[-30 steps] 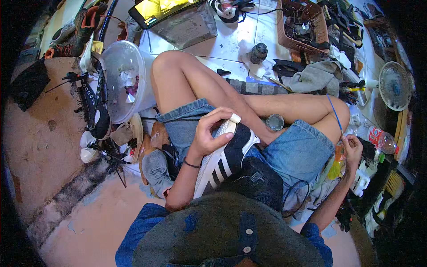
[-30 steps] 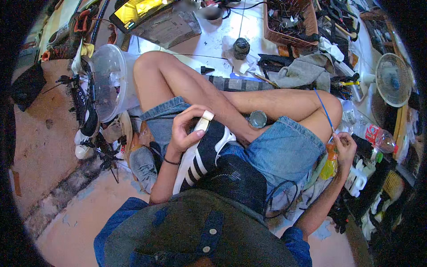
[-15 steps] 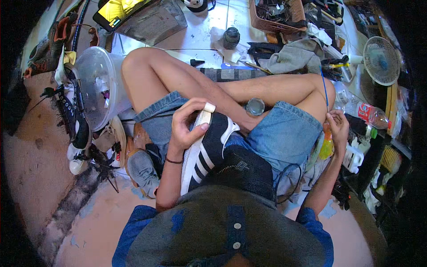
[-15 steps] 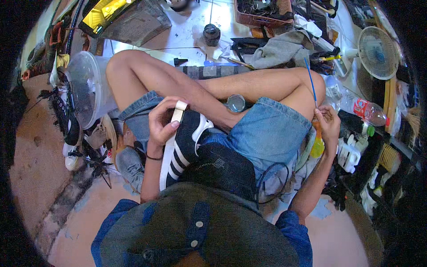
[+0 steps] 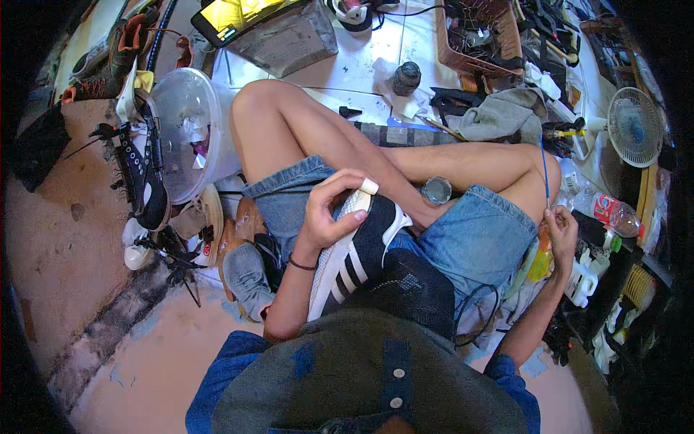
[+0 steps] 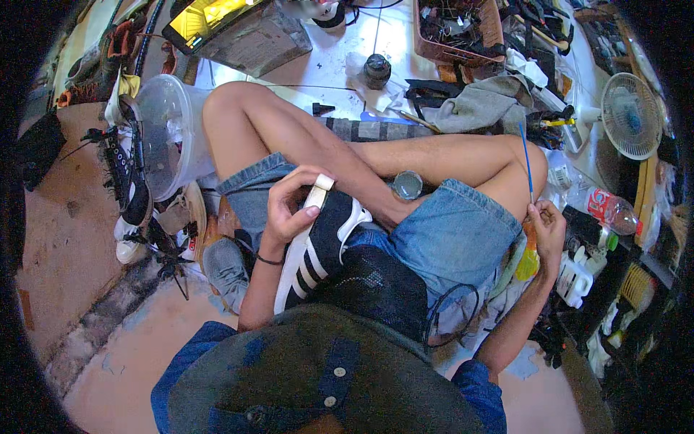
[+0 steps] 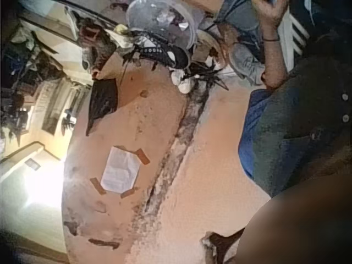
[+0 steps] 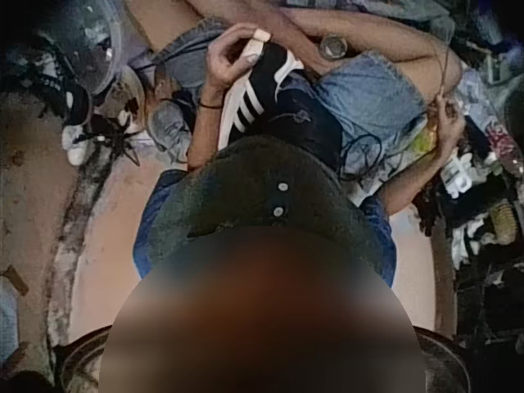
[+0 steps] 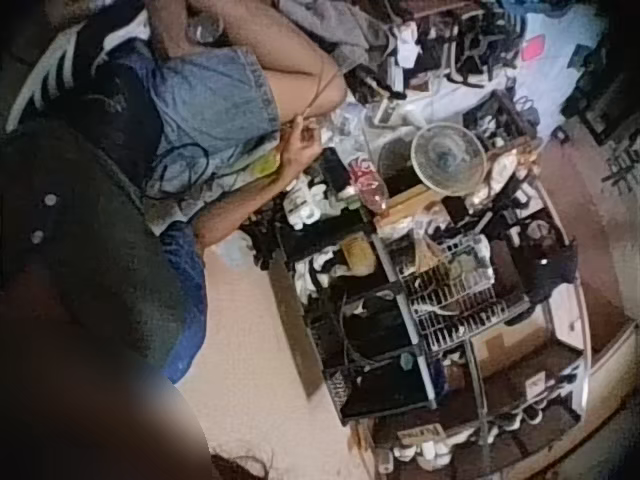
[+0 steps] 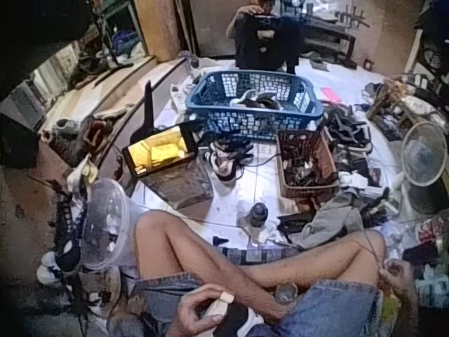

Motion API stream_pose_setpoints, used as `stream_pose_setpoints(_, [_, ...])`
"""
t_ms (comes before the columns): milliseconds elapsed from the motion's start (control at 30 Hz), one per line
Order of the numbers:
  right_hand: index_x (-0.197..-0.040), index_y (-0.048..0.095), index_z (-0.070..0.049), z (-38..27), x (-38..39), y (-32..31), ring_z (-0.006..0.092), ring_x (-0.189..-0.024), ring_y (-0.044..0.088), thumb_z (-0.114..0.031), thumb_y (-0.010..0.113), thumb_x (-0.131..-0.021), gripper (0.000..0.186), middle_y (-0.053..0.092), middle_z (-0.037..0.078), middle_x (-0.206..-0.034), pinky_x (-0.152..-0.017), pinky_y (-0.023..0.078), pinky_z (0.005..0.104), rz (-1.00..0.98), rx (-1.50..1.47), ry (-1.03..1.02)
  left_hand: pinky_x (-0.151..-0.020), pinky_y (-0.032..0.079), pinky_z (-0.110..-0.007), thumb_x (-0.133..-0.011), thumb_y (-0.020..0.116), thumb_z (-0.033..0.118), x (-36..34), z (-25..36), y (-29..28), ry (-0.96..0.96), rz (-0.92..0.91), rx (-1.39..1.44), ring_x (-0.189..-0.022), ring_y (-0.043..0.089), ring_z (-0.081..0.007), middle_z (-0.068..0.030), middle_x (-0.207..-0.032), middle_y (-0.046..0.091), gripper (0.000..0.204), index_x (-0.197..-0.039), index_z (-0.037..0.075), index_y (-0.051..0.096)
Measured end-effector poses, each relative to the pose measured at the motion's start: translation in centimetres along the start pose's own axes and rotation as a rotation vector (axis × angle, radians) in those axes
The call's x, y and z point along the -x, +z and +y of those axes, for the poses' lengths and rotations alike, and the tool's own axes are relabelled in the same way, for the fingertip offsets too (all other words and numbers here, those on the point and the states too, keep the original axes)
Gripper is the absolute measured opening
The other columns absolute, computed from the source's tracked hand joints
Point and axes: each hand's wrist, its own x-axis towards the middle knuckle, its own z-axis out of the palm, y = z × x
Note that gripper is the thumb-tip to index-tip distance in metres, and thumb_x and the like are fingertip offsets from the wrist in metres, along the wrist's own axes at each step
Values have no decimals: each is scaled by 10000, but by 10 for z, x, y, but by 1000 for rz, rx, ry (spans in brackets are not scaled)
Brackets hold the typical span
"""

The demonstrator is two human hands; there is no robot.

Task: Repairing a shoe by applying masking tape, glue, and paint to the sole area.

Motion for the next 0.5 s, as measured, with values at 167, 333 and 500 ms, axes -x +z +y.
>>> stream_pose_setpoints(167, [-852,573,-28,12,-2,-9,60,-731,550,-85,631,-939,119,566,-19,-784,-684,455,220,-23,31,70,-920,451,-301,-750,705,168,-1,2,2,-3,3,24,-1032,598,-217,-152,-1100,608,388,-1052,-64,630])
stream_pose_setpoints(333, [-868,589,-6,-7,-1,6,63,-714,561,-78,651,-926,111,592,1,-780,-678,461,210,78,23,2,-909,453,-297,-747,704,173,-1,0,-1,21,-12,-18,-1021,600,-214,-151,-1088,611,390,-1047,-65,630])
stream_pose_setpoints(500, [-889,601,13,2,4,-4,78,-744,600,-57,668,-908,99,623,22,-816,-693,490,219,114,-21,5,-902,456,-296,-743,703,170,-1,-1,0,10,0,3,-1015,601,-212,-151,-1087,608,394,-1043,-73,625])
